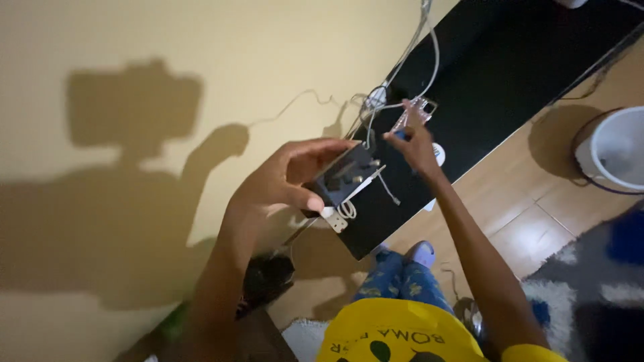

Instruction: The person wipes a desk, a phone, and a router with a cloth before cleaning a coaster. They rinse the cloth in a bucket of water and continue wiping the coaster, the desk, the router, and the inside of a shelf.

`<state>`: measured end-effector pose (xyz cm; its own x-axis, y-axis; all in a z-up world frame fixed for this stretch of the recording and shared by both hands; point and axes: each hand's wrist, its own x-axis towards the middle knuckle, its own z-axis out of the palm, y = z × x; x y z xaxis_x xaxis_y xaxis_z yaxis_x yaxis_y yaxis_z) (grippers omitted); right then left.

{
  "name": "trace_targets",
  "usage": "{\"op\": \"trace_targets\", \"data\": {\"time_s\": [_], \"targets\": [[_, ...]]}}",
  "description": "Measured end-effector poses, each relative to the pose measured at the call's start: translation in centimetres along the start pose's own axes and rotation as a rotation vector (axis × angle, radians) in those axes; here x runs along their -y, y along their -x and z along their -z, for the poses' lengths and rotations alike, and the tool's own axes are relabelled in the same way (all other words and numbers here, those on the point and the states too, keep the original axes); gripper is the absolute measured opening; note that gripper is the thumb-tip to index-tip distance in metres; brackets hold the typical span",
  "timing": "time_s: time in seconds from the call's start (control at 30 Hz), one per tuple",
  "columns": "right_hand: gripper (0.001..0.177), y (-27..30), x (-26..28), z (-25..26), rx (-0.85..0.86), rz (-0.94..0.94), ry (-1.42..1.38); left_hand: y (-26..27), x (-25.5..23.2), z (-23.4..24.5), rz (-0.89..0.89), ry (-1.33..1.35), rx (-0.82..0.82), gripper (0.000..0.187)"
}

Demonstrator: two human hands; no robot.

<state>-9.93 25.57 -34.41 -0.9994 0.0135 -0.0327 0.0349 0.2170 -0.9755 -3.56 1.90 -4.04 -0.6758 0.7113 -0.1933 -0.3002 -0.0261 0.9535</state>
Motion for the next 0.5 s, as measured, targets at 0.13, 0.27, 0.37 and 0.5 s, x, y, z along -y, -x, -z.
{"op": "trace_targets", "data": {"time_s": [0.13,0.27,0.37,0.5], "targets": [[0.080,-2.6,0.2,-2.1,0.075,-0.035,-0.009,-0.5,-1.4,-1.2,0.116,-0.114,-0.083,0.090],[0.034,-2.6,0.5,-1.0,0.040,0.057,-0.073,-0.1,-0.9,-2.2,0.109,-0.277,-0.218,0.083],[0.038,-0.2,4.5,1.8,-0.125,-0.173,-0.102,0.2,1.2,-1.2,-0.076,-0.549,-0.344,0.076],[0.056,6.2,7.5,4.3,-0.298,-0.251,-0.403,0.2,4.2,-0.4,-0.194,-0.765,-0.517,0.072]]}}
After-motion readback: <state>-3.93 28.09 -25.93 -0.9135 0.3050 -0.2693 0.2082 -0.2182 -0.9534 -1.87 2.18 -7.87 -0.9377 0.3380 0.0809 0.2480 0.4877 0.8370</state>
